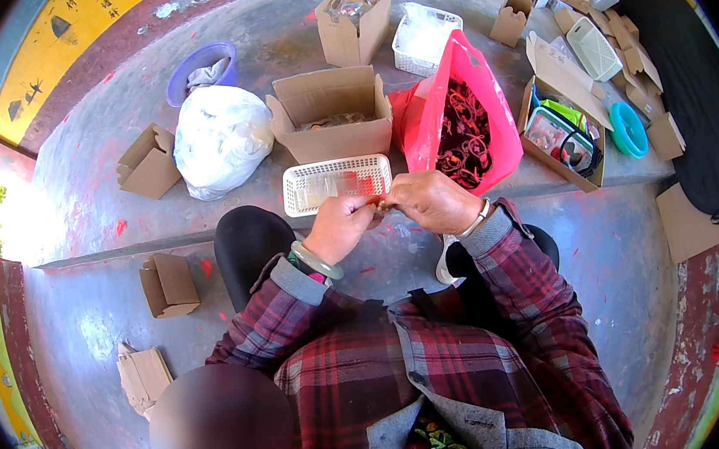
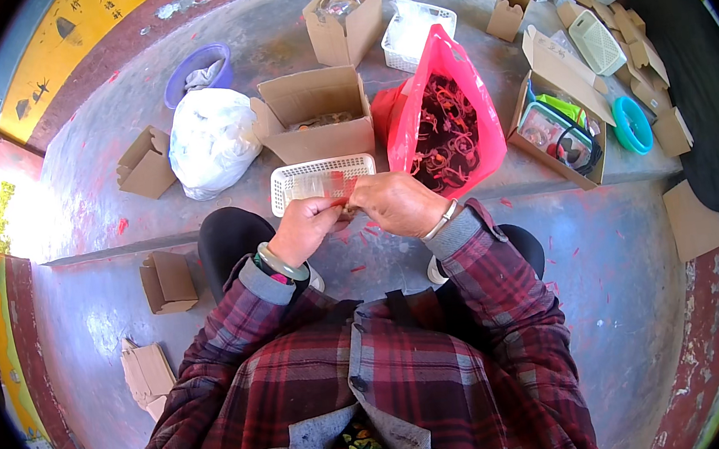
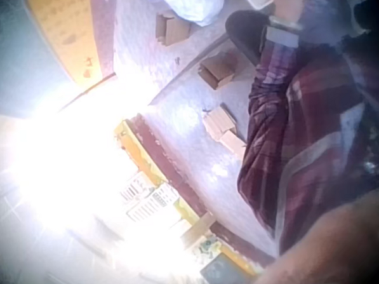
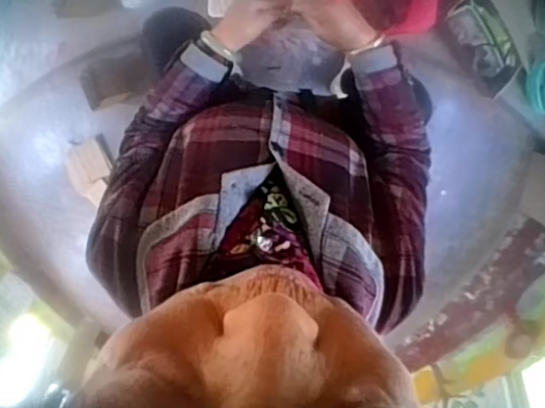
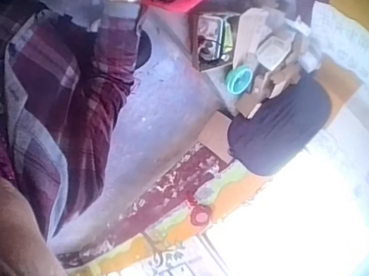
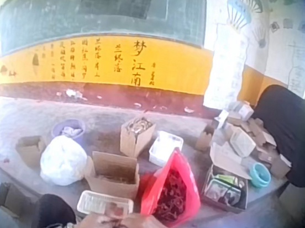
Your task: The person sits on the floor and sorts small, clear plastic rings from a pink bag into a white basket. They handle the items one by one, picking them up from the bag and placing them into the basket.
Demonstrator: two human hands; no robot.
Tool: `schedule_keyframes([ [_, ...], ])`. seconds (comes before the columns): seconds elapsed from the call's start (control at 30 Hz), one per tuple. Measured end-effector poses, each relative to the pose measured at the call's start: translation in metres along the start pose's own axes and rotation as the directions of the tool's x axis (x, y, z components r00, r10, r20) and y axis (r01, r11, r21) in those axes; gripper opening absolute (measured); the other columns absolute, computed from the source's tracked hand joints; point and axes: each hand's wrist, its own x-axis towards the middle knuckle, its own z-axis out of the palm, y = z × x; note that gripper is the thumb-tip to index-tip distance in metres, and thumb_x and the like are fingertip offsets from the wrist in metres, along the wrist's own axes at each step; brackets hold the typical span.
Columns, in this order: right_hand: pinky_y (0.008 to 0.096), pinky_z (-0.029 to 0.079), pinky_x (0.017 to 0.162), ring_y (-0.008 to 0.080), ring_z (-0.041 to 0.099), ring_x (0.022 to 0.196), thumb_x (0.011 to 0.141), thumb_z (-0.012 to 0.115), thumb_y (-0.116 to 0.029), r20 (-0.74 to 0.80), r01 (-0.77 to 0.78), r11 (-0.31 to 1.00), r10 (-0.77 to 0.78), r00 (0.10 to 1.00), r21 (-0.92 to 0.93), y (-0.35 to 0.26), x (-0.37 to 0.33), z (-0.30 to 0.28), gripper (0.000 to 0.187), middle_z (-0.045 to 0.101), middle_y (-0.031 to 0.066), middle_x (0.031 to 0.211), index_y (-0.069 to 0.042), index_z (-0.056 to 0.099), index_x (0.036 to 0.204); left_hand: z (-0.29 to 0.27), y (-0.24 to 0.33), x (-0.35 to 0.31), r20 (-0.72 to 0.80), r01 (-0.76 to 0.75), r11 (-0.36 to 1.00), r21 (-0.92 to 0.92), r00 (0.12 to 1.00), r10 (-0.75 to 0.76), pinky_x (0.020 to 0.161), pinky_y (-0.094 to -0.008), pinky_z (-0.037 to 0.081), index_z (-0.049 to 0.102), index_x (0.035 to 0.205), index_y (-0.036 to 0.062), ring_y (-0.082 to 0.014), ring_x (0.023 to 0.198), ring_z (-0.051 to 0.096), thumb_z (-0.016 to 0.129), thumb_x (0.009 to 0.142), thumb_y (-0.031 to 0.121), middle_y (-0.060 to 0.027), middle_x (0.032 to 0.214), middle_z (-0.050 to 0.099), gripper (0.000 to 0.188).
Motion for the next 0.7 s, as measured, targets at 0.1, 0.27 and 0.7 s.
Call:
schedule_keyframes([
  [0.1,0.0366,0.046,0.059,0.0314,0.056,0.067,0.077,0.051,-0.002,0.021,0.011,1.0,-0.011,1.0,0.002,0.006,-0.002,0.006,0.006,0.056,0.0126,0.073,-0.002,0.055,0.081,0.002,-0.003,0.0,-0.035,-0.145,0.965,0.221,0.987,0.156,0.065,-0.0304,0.048,0.062,0.095,0.0014,-0.0233,0.068,0.063,0.049,0.081,0.01,-0.0154,0.077,0.063,0.02],
  [0.27,0.0356,0.046,0.058,0.0305,0.056,0.066,0.075,0.053,-0.002,-0.012,0.016,1.0,-0.016,1.0,-0.015,0.003,-0.001,0.006,0.006,0.055,0.0125,0.072,-0.003,0.055,0.081,0.006,0.004,-0.002,0.012,-0.202,0.95,0.238,0.979,0.205,0.064,-0.0302,0.048,0.061,0.092,0.0005,-0.023,0.067,0.062,0.05,0.082,0.012,-0.0153,0.075,0.062,0.019],
  [0.7,0.0384,0.047,0.06,0.0311,0.058,0.069,0.074,0.057,-0.009,0.104,-0.162,0.984,0.154,0.983,0.074,-0.001,0.0,0.008,0.009,0.059,0.0122,0.078,-0.005,0.059,0.082,0.007,0.006,-0.004,0.129,0.185,0.894,-0.407,0.981,-0.145,0.073,-0.0295,0.052,0.053,0.107,-0.0047,-0.0173,0.088,0.059,0.043,0.091,0.016,-0.0102,0.099,0.058,0.028],
])
